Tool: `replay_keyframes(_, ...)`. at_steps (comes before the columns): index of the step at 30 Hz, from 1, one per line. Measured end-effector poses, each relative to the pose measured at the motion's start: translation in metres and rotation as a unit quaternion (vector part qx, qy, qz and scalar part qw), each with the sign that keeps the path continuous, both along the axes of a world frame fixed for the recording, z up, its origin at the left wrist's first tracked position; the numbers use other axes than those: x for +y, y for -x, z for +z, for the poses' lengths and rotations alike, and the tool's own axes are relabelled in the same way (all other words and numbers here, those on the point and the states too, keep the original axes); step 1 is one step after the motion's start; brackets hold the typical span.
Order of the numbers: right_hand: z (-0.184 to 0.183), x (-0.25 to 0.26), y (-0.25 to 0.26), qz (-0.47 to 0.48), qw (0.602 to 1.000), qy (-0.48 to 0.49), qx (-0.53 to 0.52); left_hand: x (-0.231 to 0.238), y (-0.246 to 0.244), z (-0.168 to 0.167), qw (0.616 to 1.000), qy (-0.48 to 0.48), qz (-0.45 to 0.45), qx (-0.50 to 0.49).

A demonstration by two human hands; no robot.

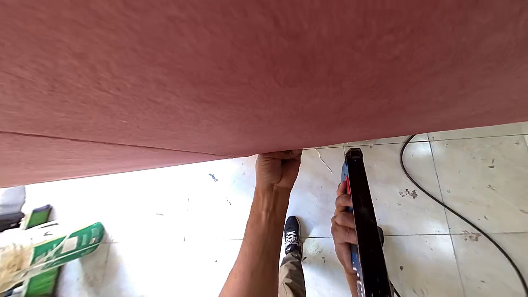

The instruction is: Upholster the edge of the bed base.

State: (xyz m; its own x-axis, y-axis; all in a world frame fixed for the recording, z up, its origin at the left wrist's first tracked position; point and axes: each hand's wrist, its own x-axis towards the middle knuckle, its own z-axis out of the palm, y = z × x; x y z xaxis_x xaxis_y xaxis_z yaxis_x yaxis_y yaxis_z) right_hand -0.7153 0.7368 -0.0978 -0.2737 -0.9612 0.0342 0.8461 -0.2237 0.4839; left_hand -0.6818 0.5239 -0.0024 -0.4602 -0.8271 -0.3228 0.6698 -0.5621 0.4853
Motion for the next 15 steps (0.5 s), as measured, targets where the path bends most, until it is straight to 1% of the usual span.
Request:
replay_keyframes(2, -0.004, -0.011, -0.005, -0.015, 1.0, 0.01, -0.005, -0.005, -0.001, -0.006, 1.0, 0.004, -0.002, 0.015)
replay_keyframes(4, 0.0, -0.03, -0.011, -0.002, 1.0, 0.019, -0.009, -0.009, -0.001, -0.006, 1.0, 0.004, -0.002, 0.018)
replay_keyframes(8, 0.022, -0.057, -0.034, 0.008, 1.0, 0.017, 0.002, -0.012, -0.004, -0.002, 0.999, 0.033, -0.003, -0.034)
replay_keyframes(12, 0.031, -0.073, -0.062, 0.005, 1.0, 0.017, 0.006, -0.02, -0.01, -0.008, 0.985, 0.127, 0.008, -0.116)
replay_keyframes(15, 0.033, -0.087, -0.079, 0.011, 1.0, 0.022, 0.001, -0.031, -0.021, -0.016, 0.963, 0.198, -0.025, -0.179)
